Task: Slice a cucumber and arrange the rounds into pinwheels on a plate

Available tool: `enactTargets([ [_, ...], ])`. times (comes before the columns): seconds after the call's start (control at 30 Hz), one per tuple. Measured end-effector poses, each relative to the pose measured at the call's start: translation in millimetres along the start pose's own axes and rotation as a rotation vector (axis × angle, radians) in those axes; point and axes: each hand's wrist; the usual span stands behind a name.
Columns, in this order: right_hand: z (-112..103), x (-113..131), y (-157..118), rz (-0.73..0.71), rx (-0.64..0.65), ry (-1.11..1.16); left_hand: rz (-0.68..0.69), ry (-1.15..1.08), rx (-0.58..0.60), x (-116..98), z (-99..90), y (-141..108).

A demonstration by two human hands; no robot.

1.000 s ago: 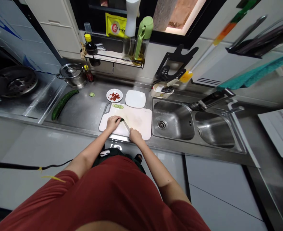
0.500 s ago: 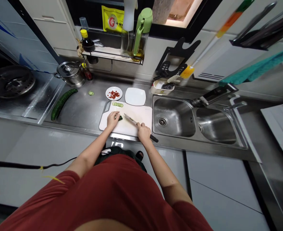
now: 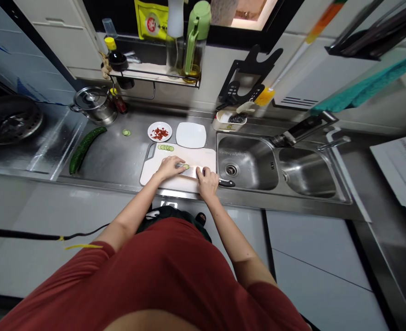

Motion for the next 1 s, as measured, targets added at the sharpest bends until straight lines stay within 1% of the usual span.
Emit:
enactTargets([
  [0.07,-1.4,-1.2,-0.3,0.003,0.031,-0.002,0.000,0.006,0.037,-1.4,0.5,1.5],
  [0.13,-4.7,-1.7,-0.4,0.010,0.090,-0.009,0.002,-0.007,0.052,-0.9,2.3,3.2],
  [0.27,-14.5,-0.5,0.2,0.042,0.225,-0.004,0.010,-0.046,0.050,2.6,8.5,5.3],
  [0.33,-18.1,0.6,0.4,0.053,0.268,0.009,0.007,-0.063,0.040,4.7,11.9,5.6],
  [0.43,-18.9,1.7,-0.7,0.051,0.288,0.015,0.022,-0.106,0.022,7.2,16.2,5.9],
  [0.53,-14.8,2.0,-3.4,0.047,0.290,0.004,0.038,-0.152,0.015,7.0,19.6,6.3],
  [0.7,-10.7,1.8,-6.3,0.047,0.313,-0.006,0.028,-0.191,-0.011,4.0,22.6,7.0],
  [0.77,-12.1,1.4,-6.2,0.060,0.348,-0.005,-0.044,-0.221,-0.062,8.1,22.0,8.5],
  [0.83,-13.6,0.4,-6.2,0.086,0.404,0.002,-0.200,-0.258,-0.164,18.4,20.6,11.8],
  [0.9,-13.5,-1.2,-6.4,0.128,0.457,0.017,-0.373,-0.282,-0.285,34.1,19.2,17.0],
  [0.93,-12.8,-2.3,-6.5,0.152,0.478,0.030,-0.434,-0.283,-0.325,43.0,18.7,20.2],
  [1.0,-10.0,-4.4,-6.5,0.200,0.502,0.061,-0.517,-0.281,-0.362,60.0,18.7,27.2],
])
Point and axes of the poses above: each hand's wrist, its own y-axis towards the middle knuckle, its own z-axis out of the palm, x = y × z, and after that the axes turned 1 degree about y, right-handed
